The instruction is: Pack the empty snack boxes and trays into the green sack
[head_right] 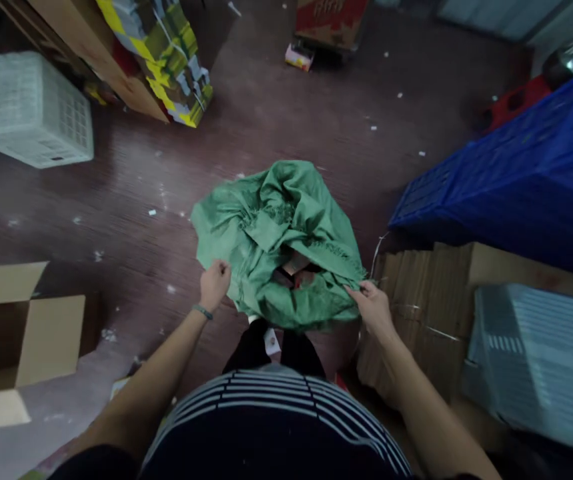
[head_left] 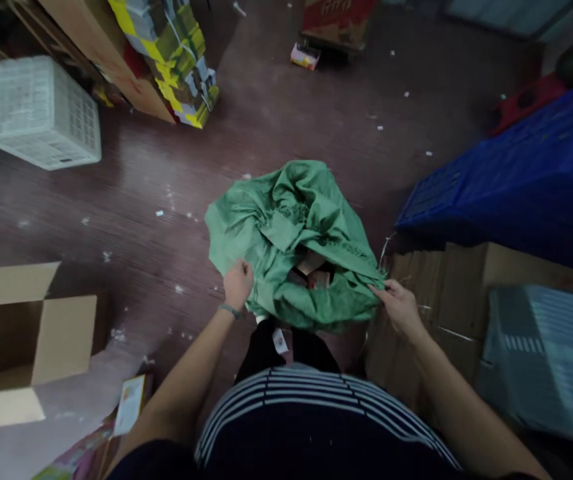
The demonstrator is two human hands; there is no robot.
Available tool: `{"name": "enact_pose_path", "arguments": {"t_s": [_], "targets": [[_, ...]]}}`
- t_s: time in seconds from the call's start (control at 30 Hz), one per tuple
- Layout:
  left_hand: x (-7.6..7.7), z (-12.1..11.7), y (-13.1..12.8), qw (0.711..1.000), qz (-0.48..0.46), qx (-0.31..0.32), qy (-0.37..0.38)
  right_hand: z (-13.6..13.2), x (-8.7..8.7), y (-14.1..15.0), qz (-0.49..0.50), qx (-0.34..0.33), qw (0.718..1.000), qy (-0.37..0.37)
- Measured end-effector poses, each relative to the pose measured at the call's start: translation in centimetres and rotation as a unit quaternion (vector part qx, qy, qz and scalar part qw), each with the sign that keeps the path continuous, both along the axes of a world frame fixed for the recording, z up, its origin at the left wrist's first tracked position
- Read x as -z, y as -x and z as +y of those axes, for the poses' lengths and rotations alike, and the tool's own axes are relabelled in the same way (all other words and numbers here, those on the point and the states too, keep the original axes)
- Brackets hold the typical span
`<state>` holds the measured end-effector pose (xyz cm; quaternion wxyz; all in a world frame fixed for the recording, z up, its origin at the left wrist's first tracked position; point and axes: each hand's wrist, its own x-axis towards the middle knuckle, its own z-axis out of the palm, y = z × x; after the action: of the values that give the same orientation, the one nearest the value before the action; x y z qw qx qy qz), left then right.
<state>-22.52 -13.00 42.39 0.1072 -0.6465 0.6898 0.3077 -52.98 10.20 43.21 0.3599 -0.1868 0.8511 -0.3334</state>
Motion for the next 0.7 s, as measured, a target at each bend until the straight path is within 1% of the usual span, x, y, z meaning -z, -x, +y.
{"name": "enact_pose_path", "arguments": {"t_s": [0.03, 0.07, 0.1, 0.13, 0.17, 0.23, 0.27, 0.3, 0.37, 0.43, 0.5, 0.53, 0.6, 0.63, 0.7], "targets": [[-0.5, 0.4, 0.3, 1.0, 0.01, 0.025, -0.007, 0.9, -2.2, -0.3, -0.009, 0.038, 0.999, 0.023], [-0.5, 0.8, 0.8, 0.999, 0.023, 0.046, -0.007, 1.6, -3.9, -1.0, -0.009, 0.066, 0.997, 0.046], [0.1, 1.3, 1.4, 0.996, 0.044, 0.073, -0.003, 2.1, -5.2, -1.8, -0.003, 0.092, 0.993, 0.074], [1.0, 1.7, 2.0, 0.989, 0.076, 0.123, 0.018, 2.6, -6.0, -2.7, 0.009, 0.113, 0.989, 0.1], [2.2, 2.2, 2.5, 0.985, 0.082, 0.154, 0.01, 3.0, -6.4, -3.4, 0.024, 0.127, 0.985, 0.118], [4.8, 3.3, 2.9, 0.978, 0.049, 0.188, -0.074, 4.1, -6.3, -4.1, 0.053, 0.157, 0.977, 0.135], [5.8, 3.7, 2.9, 0.974, 0.026, 0.193, -0.117, 4.7, -6.0, -4.0, 0.063, 0.172, 0.974, 0.137], [6.6, 4.2, 2.7, 0.97, 0.007, 0.195, -0.148, 5.5, -5.6, -3.6, 0.068, 0.188, 0.97, 0.139], [7.4, 5.2, 2.2, 0.967, -0.011, 0.197, -0.163, 7.1, -4.8, -2.2, 0.072, 0.224, 0.961, 0.148], [7.1, 6.1, 1.9, 0.969, -0.011, 0.204, -0.141, 8.7, -4.1, -0.6, 0.071, 0.269, 0.95, 0.144], [6.0, 6.7, 1.9, 0.97, -0.007, 0.211, -0.117, 10.0, -3.7, 0.5, 0.065, 0.318, 0.939, 0.114], [5.3, 6.9, 1.9, 0.974, 0.0, 0.2, -0.104, 10.5, -3.7, 1.0, 0.06, 0.339, 0.934, 0.1], [3.8, 6.9, 2.0, 0.986, 0.036, 0.141, -0.087, 11.3, -3.7, 1.6, 0.032, 0.361, 0.928, 0.088], [3.1, 6.8, 2.0, 0.989, 0.068, 0.096, -0.084, 11.6, -3.8, 1.9, 0.013, 0.357, 0.929, 0.093], [1.5, 6.4, 1.8, 0.988, 0.134, 0.018, -0.08, 12.0, -4.1, 2.3, -0.041, 0.329, 0.937, 0.108]]}}
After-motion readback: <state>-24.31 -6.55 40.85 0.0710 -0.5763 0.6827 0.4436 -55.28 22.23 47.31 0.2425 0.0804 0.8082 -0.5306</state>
